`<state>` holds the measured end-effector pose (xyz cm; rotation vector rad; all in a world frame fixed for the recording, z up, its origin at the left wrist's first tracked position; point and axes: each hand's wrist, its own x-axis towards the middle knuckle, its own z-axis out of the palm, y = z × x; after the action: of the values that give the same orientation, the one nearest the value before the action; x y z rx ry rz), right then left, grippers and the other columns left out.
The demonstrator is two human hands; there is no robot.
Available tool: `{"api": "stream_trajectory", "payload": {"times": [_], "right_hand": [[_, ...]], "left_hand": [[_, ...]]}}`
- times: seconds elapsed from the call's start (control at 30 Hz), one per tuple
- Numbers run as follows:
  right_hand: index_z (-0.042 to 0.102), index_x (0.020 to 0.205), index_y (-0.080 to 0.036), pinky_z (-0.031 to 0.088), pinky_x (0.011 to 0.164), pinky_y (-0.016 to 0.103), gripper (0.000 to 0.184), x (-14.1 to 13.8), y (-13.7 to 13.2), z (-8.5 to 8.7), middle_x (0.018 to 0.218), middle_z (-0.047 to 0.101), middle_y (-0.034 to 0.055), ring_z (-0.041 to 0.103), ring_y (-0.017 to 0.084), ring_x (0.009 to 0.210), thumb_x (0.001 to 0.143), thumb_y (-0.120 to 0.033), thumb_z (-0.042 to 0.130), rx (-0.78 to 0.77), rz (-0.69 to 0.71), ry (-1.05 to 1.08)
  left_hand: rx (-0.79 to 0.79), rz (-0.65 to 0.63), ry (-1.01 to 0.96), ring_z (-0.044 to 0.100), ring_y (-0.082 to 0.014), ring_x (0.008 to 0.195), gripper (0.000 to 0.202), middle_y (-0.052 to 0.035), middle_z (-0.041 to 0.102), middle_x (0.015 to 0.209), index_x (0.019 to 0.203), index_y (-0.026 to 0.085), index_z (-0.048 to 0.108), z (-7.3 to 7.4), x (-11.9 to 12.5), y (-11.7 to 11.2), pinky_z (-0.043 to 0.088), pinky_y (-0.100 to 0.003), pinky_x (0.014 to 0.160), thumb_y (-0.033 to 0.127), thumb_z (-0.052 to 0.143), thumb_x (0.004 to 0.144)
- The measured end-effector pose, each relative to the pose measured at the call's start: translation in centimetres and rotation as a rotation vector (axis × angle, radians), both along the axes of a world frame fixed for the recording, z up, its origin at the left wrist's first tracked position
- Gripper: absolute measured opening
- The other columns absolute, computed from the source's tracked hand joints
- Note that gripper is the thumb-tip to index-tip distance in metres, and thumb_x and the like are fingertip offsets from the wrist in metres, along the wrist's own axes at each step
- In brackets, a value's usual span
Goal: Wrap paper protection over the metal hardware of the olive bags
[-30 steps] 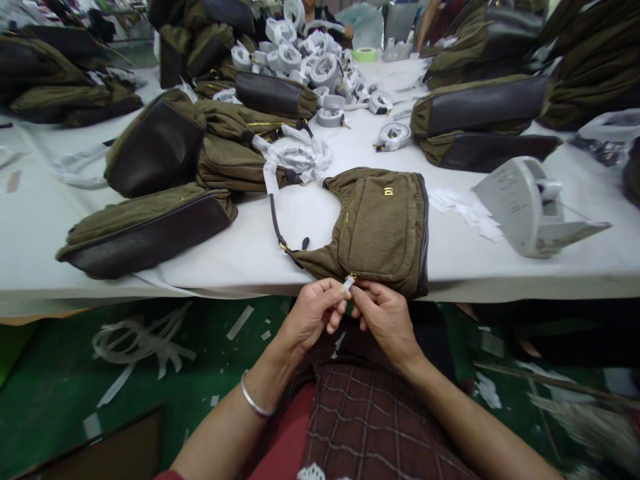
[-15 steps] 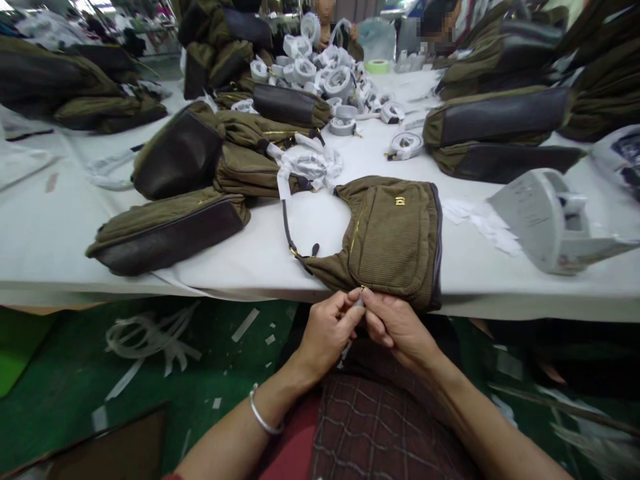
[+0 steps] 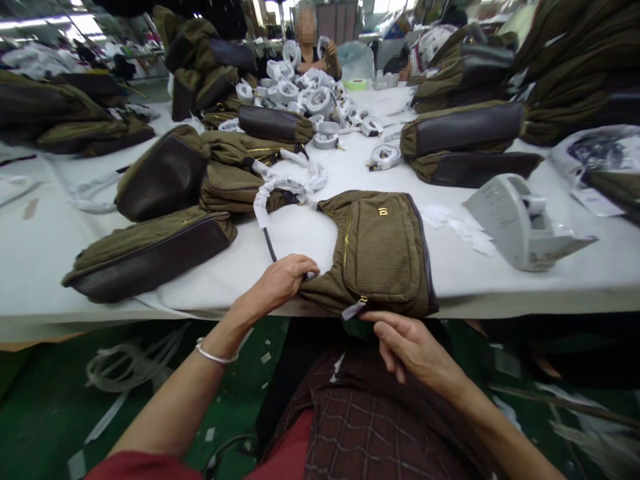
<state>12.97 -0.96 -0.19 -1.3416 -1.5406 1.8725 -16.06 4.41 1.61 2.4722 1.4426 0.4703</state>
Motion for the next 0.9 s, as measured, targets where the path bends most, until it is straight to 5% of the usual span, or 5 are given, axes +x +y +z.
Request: {"api": "stream_trajectory", "payload": {"times": [0.2,0.4,0.6,0.77,0.9], "right_hand": [[0.070,0.102,-0.017,0.049,0.074,0.027,0.038,3.0,0.9,0.9,0.080,0.073,0.0045,0.068,0.018,0.078,0.090,-0.050,0.054,0.324,-0.131,-0.181],[0.067,0.075,-0.018,0.044,0.063,0.025,0.035,3.8,4.3,1.7,0.068,0.066,0.0003,0.059,0.016,0.067,0.091,-0.045,0.053,0.683,-0.244,-0.389],[0.069,0.099,-0.020,0.050,0.082,0.030,0.023,4.0,6.5,0.6,0.097,0.073,0.0044,0.067,0.020,0.090,0.089,-0.035,0.055,0.776,-0.347,-0.329],[0.058,0.131,-0.019,0.040,0.109,0.039,0.048,2.8,8.6,-1.1,0.135,0.060,0.0099,0.054,0.024,0.126,0.086,-0.036,0.058,0.807,-0.348,-0.199],[0.052,0.138,-0.019,0.039,0.111,0.040,0.055,2.6,11.5,-1.5,0.140,0.056,0.0091,0.052,0.024,0.129,0.086,-0.036,0.057,0.788,-0.315,-0.110]], "left_hand": [[-0.181,-0.119,0.055,0.060,-0.0182,0.104,0.033,-0.0063,0.068,0.108,0.102,0.019,0.064,1.6,0.2,-1.2,0.047,-0.032,0.094,0.004,0.039,0.087],[-0.256,-0.162,0.115,0.055,-0.0200,0.090,0.021,-0.0057,0.061,0.092,0.091,0.018,0.058,2.1,3.6,-3.5,0.045,-0.034,0.085,0.016,0.037,0.096],[-0.321,-0.089,0.015,0.055,-0.0196,0.088,0.021,-0.0047,0.061,0.093,0.096,0.021,0.057,0.2,7.4,-4.9,0.043,-0.033,0.083,0.019,0.036,0.096],[-0.359,0.099,-0.163,0.054,-0.0176,0.075,0.018,-0.0022,0.059,0.079,0.084,0.021,0.051,-0.7,10.2,-3.6,0.042,-0.031,0.073,0.023,0.036,0.094],[-0.549,0.235,-0.509,0.049,-0.0136,0.056,0.017,0.0036,0.052,0.063,0.079,0.023,0.045,-1.2,12.1,-1.4,0.038,-0.024,0.054,0.033,0.040,0.091]]}}
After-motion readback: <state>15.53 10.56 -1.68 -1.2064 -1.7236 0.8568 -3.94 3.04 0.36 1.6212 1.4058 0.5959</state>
